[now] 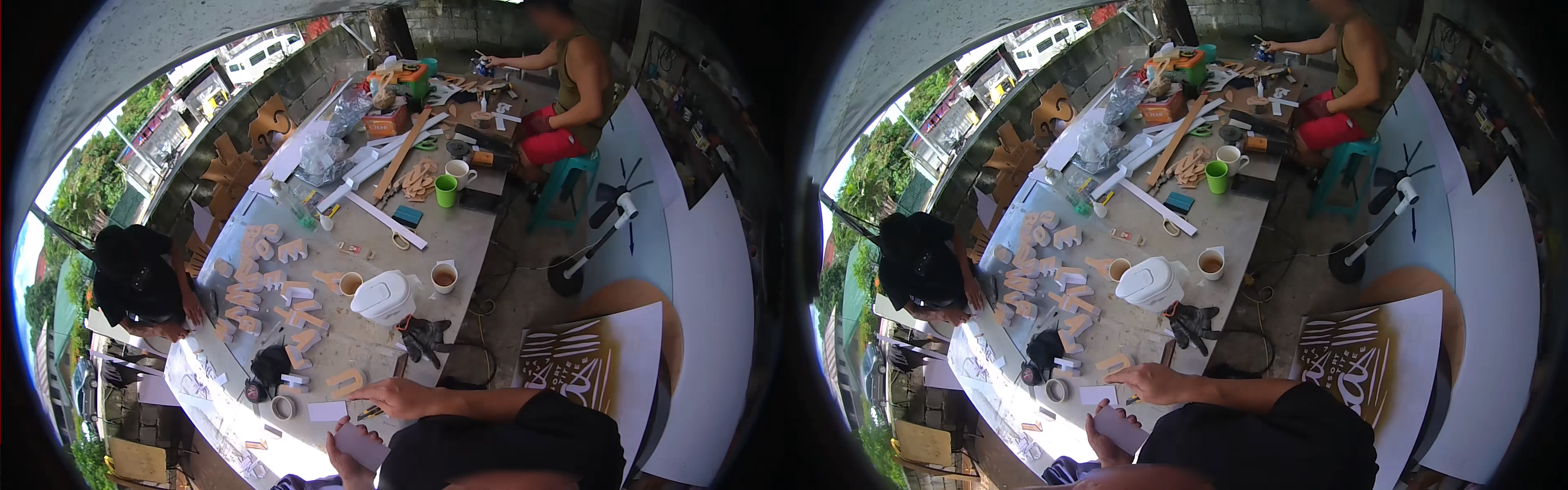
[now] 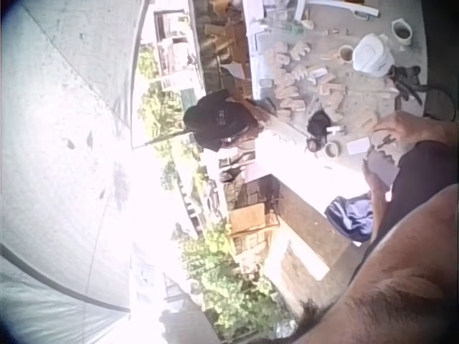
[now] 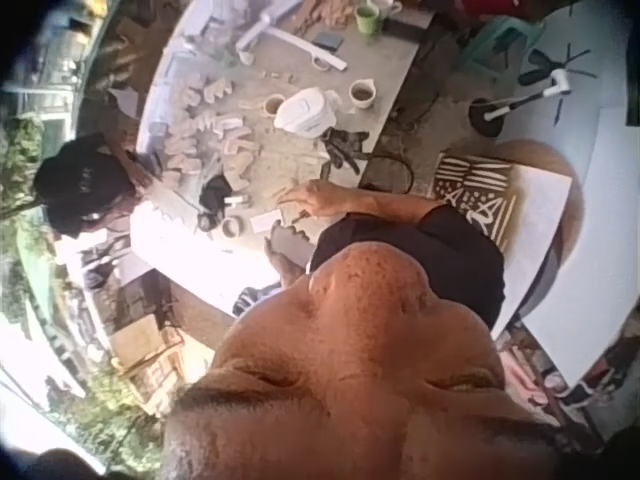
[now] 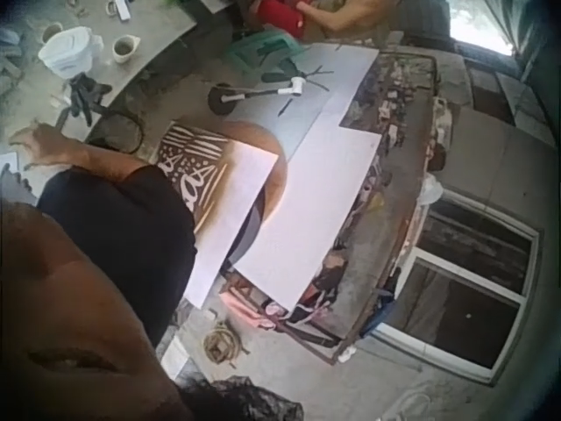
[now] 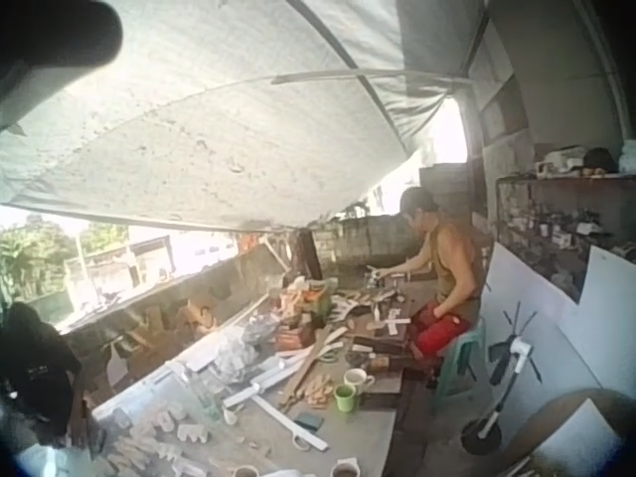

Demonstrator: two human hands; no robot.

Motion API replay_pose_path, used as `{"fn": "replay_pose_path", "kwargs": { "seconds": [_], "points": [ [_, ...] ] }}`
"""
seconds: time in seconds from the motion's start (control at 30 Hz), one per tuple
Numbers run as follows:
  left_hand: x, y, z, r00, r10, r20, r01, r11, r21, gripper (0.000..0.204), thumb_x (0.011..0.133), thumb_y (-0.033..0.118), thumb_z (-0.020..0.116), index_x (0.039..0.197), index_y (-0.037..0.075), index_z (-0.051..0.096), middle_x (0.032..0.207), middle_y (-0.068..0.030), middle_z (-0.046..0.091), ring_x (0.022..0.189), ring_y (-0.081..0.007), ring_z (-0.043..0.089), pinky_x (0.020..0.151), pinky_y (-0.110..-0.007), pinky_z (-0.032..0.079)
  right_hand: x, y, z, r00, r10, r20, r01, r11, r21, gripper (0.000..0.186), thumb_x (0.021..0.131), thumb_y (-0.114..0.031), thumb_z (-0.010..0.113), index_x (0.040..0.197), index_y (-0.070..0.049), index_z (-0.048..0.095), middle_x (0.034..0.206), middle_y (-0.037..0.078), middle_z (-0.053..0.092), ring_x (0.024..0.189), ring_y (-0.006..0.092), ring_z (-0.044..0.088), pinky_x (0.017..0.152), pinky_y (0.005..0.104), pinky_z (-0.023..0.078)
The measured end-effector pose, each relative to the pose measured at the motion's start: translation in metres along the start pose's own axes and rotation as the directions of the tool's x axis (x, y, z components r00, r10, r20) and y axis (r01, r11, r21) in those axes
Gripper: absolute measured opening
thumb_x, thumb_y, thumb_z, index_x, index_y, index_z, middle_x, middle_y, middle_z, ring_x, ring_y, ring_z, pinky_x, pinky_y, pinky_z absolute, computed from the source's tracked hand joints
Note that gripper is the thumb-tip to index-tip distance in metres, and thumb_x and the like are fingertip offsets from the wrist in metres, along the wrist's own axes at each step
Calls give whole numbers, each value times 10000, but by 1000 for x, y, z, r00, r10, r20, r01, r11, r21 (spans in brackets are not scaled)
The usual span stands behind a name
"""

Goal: Cutting and sanding plastic or foam letters for a sign.

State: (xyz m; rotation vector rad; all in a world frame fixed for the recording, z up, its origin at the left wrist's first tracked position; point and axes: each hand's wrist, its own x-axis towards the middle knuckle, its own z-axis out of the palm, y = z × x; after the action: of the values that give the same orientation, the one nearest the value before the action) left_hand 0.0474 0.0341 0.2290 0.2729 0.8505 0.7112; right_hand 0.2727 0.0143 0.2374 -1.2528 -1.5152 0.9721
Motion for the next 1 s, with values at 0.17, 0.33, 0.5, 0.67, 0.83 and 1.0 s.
{"fn": "replay_pose_path", "kwargs": {
  "seconds": [0.17,0.33,0.5,0.67,0.83,1.0],
  "points": [
    [15,-2,14,1000,-11,-15,12,999,50,461,958,503,404,1250,160,498,867,-115,587,746,-322,588,677,-470,521,-13,6,-11,999,39,-38,-39,999,-12,384,942,-35,502,1309,-84,601,1196,192,666,1047,374,652,888,444,519],
    [22,-5,22,999,-38,1,38,997,71,472,931,500,442,1250,157,495,873,-115,603,759,-341,594,685,-486,520,-18,10,-21,995,33,-96,-35,999,-11,379,934,-32,503,1296,-68,608,1177,198,673,1053,369,652,896,443,519],
    [21,-7,34,995,-60,-79,64,997,51,468,962,499,377,1245,151,510,854,-121,593,738,-322,604,658,-472,542,-14,18,-22,994,-11,-110,7,999,-44,417,912,15,541,1316,-70,599,1177,186,676,1047,364,660,872,419,533],
    [22,-9,26,991,-115,-64,118,992,53,539,982,540,333,1305,141,499,919,-134,622,787,-344,623,712,-509,544,-7,21,-24,997,12,-70,-15,999,-45,416,912,12,548,1316,-72,601,1185,180,675,1049,354,662,879,411,535],
    [17,-10,8,989,-145,-20,147,986,84,568,988,544,321,1346,132,479,983,-156,636,855,-369,642,775,-531,544,0,9,-21,998,2,-67,-4,1000,-28,379,939,-43,501,1298,-89,617,1196,182,670,1041,371,656,879,440,525],
    [-10,-8,18,989,-93,119,82,992,94,584,989,473,407,1478,157,364,1083,-191,633,872,-346,653,814,-516,550,-1,-4,-5,998,54,-33,-55,998,-29,389,939,-36,501,1313,-72,603,1226,181,660,1039,374,656,888,436,525]
  ]
}}
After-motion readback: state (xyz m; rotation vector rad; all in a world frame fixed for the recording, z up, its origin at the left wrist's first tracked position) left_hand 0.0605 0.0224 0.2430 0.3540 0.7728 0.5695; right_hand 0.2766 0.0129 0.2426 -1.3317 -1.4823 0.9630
